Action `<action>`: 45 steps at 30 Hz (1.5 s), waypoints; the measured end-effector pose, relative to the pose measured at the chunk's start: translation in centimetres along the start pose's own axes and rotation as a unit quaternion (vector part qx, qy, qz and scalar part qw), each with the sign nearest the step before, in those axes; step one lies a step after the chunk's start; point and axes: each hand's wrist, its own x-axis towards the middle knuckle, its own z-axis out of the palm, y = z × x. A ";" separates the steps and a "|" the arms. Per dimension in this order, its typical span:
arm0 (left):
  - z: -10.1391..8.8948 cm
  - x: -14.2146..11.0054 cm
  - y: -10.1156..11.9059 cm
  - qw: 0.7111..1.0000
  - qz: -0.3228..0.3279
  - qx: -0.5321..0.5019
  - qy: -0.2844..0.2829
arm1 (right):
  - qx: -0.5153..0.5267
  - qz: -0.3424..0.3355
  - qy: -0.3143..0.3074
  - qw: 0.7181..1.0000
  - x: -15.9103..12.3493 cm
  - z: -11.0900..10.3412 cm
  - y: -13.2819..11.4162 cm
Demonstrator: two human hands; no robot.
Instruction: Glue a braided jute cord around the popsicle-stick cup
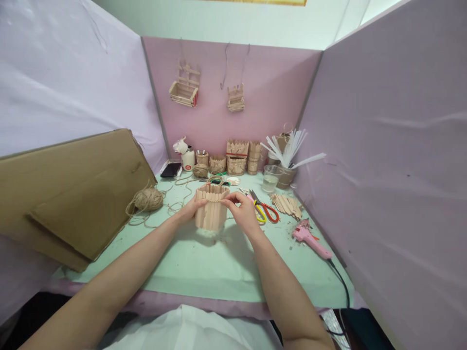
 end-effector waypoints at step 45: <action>-1.3 -1.2 0.0 0.934 -0.132 -0.277 -0.184 | 0.032 0.093 -0.039 0.994 -0.7 0.8 -0.7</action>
